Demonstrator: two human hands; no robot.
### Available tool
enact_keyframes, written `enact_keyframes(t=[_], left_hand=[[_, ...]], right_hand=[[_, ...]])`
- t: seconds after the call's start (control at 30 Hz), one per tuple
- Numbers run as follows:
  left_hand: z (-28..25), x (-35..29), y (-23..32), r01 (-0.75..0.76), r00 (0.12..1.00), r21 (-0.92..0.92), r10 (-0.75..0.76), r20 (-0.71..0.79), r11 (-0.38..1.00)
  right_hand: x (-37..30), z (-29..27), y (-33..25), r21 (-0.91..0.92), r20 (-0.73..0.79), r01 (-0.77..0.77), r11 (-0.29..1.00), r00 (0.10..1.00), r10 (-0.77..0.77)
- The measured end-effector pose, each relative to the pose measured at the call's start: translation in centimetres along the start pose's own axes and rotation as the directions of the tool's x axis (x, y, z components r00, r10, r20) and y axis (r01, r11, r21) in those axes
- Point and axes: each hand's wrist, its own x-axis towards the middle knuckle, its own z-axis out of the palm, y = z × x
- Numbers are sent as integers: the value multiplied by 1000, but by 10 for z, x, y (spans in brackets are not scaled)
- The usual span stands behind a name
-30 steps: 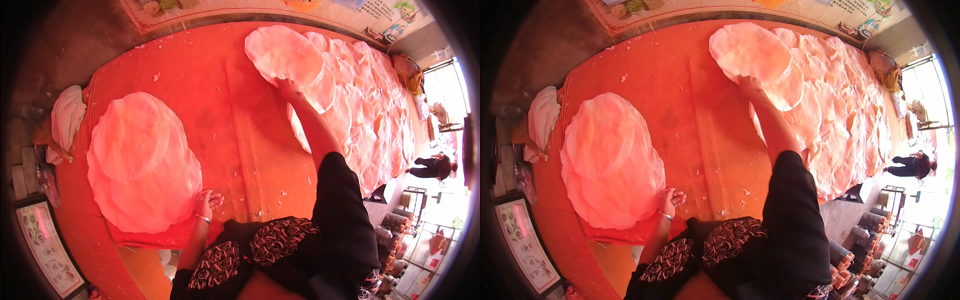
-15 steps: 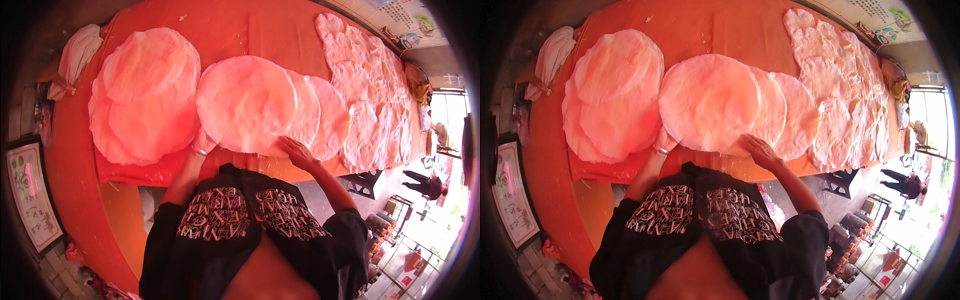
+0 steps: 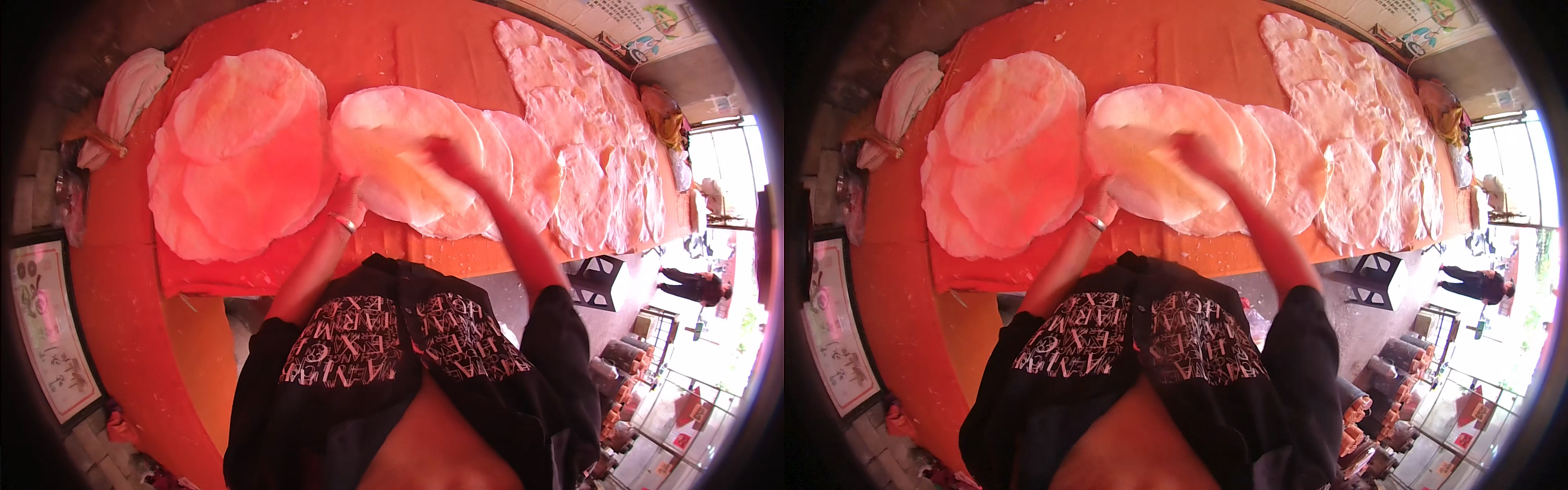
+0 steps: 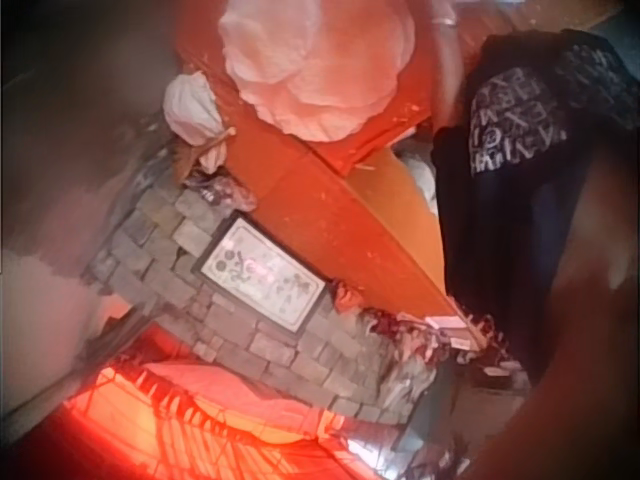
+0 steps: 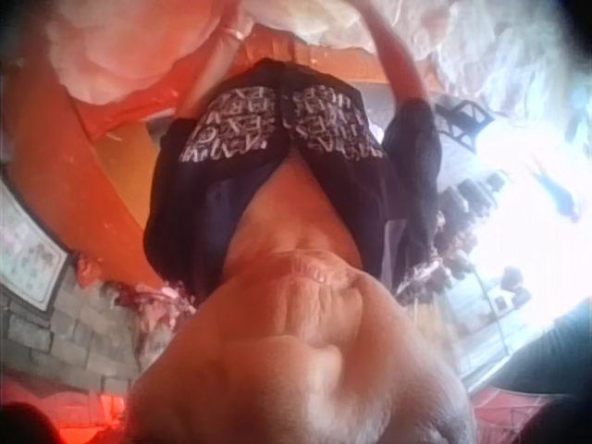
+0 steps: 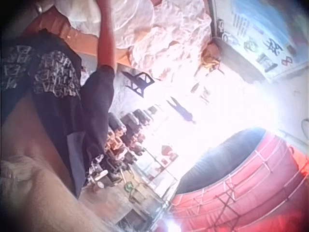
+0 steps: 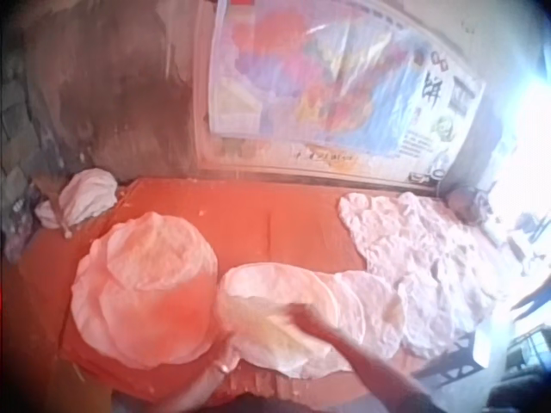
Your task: The person uses their hands to separate, flip, and stack several large, thin, translucent flatbreads on a long table covered with an orange cloth.
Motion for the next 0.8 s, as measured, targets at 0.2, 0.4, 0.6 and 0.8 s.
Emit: enact_keyframes(t=[0.2,0.4,0.6,0.8], left_hand=[[-58,5,-6,131,989,-39,-133,-70,991],[-18,-8,15,196,962,-271,-132,238,942],[-26,0,16,164,980,-202,-138,140,966],[-33,22,5,48,999,113,-46,-22,992]], right_hand=[[-23,-180,-113,-416,-144,300,858,910,-388],[-41,-137,-88,-537,113,576,616,773,-624],[-60,-30,73,-659,532,650,378,758,-377],[-107,3,96,-535,79,225,815,973,-217]])
